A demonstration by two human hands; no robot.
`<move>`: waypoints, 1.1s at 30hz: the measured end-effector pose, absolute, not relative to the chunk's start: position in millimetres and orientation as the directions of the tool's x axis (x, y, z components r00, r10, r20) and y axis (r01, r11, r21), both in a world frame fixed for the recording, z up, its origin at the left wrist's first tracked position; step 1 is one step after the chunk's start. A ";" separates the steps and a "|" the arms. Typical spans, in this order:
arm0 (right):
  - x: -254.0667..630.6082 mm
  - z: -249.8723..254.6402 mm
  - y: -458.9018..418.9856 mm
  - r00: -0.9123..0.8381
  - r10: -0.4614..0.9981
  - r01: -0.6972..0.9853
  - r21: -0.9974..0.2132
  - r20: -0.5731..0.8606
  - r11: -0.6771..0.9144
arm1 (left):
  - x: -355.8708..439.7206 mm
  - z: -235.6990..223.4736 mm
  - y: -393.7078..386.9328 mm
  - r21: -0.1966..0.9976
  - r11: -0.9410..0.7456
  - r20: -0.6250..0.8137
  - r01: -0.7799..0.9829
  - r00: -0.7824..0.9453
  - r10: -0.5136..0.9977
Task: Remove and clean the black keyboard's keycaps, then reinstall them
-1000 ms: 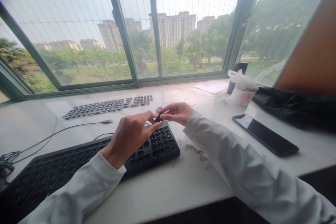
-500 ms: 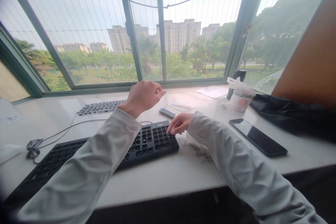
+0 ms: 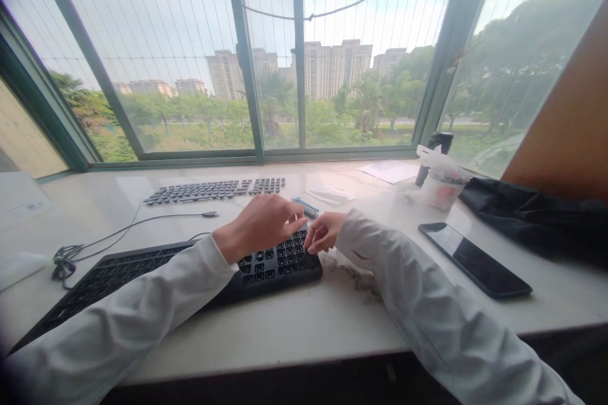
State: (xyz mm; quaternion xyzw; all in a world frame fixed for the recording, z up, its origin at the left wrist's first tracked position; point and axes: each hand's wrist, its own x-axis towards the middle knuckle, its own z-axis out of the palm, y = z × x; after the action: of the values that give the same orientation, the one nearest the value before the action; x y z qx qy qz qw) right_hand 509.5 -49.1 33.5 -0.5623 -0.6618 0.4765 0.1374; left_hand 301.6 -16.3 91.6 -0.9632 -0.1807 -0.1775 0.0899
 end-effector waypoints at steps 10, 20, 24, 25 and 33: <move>519.0 29.6 -48.6 -0.287 0.882 0.647 -0.754 -0.375 -0.110 | 259.8 51.7 -24.8 -0.214 -0.913 0.432 0.348 0.872 0.232; 519.7 33.0 -50.3 -0.201 0.842 0.649 -0.712 -0.501 -0.269 | 255.4 42.9 -25.6 -0.135 -0.923 0.438 0.361 0.857 0.271; 517.1 34.7 -51.7 -0.173 0.841 0.624 -0.718 -0.512 -0.309 | 254.5 42.5 -24.2 -0.115 -0.925 0.433 0.362 0.856 0.281; 516.7 35.0 -52.0 -0.162 0.843 0.627 -0.713 -0.513 -0.313 | 254.3 42.4 -24.2 -0.109 -0.926 0.432 0.360 0.857 0.282; 513.2 37.7 -54.5 -0.123 0.841 0.652 -0.682 -0.527 -0.332 | 254.4 39.7 -24.9 -0.091 -0.931 0.437 0.353 0.854 0.281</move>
State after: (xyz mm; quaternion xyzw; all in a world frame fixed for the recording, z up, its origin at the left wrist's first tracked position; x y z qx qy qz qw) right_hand 513.2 -54.5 37.7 -0.6550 -0.5696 0.4869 0.0969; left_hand 254.4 -24.9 39.7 -0.9592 -0.1654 -0.2135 0.0843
